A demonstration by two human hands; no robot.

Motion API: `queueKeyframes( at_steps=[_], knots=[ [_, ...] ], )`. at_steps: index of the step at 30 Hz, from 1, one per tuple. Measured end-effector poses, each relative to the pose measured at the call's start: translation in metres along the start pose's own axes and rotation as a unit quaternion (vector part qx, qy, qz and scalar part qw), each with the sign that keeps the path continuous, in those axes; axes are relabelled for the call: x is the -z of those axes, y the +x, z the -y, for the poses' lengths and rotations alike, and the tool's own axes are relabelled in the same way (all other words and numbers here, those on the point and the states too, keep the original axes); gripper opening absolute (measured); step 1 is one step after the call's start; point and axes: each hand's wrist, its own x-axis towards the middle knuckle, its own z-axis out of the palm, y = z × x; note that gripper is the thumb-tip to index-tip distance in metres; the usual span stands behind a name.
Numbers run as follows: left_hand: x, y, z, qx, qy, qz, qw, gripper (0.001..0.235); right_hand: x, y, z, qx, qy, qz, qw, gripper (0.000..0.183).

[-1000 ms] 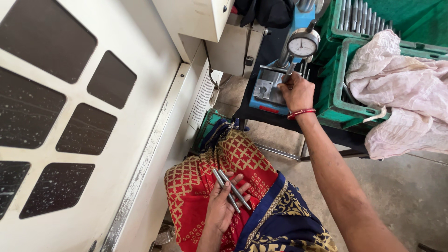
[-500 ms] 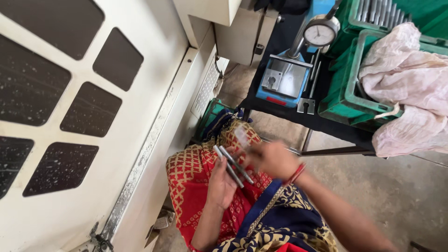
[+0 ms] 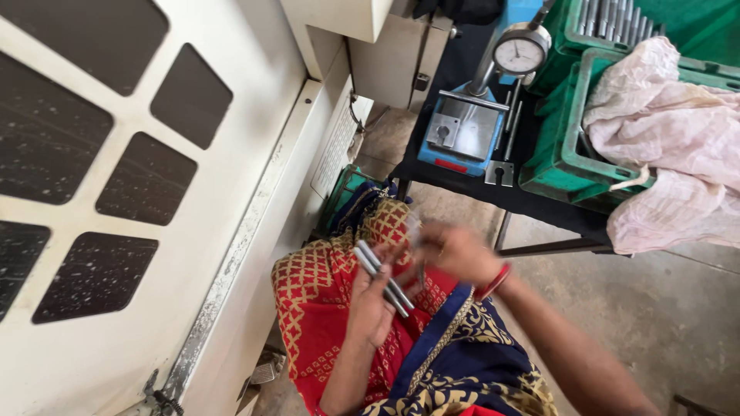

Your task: The person retrieves cylindrical metal rods from a machine, then uses a dial indicator to measure each rod one by one. After measuring, the rods are placed into a green bin. The person repeats this process for several rods.

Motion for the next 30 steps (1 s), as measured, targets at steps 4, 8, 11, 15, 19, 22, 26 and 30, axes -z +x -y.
queueKeyframes(
  at_steps=[4, 8, 11, 15, 19, 22, 26, 30],
  knots=[
    [-0.003, -0.007, -0.014, 0.015, -0.021, -0.033, 0.999, 0.037, 0.061, 0.031, -0.038, -0.106, 0.042, -0.245, 0.963, 0.013],
    [-0.005, -0.009, -0.016, 0.029, -0.016, -0.055, 0.998, 0.037, 0.084, 0.066, -0.065, -0.065, -0.013, -0.296, 0.953, 0.014],
    [-0.003, -0.009, -0.012, 0.035, -0.029, -0.05, 0.998, 0.037, 0.075, 0.071, -0.08, -0.069, -0.035, -0.29, 0.954, 0.017],
    [0.0, -0.007, -0.013, 0.041, -0.032, -0.061, 0.997, 0.036, 0.065, 0.077, -0.096, -0.069, -0.082, -0.278, 0.954, 0.027],
    [0.003, -0.005, -0.014, 0.037, -0.032, -0.057, 0.997, 0.036, 0.059, 0.081, -0.108, -0.088, -0.048, -0.262, 0.96, 0.024],
    [0.007, -0.005, -0.015, 0.037, -0.036, -0.051, 0.997, 0.037, 0.056, 0.082, -0.11, -0.103, -0.076, -0.259, 0.957, 0.02],
    [0.014, -0.007, -0.017, 0.032, -0.045, -0.041, 0.998, 0.037, 0.052, 0.076, -0.11, -0.115, -0.078, -0.265, 0.954, 0.02],
    [0.019, -0.007, -0.02, 0.037, -0.046, -0.05, 0.997, 0.038, 0.051, 0.079, -0.112, -0.12, -0.093, -0.281, 0.948, 0.02]
  ],
)
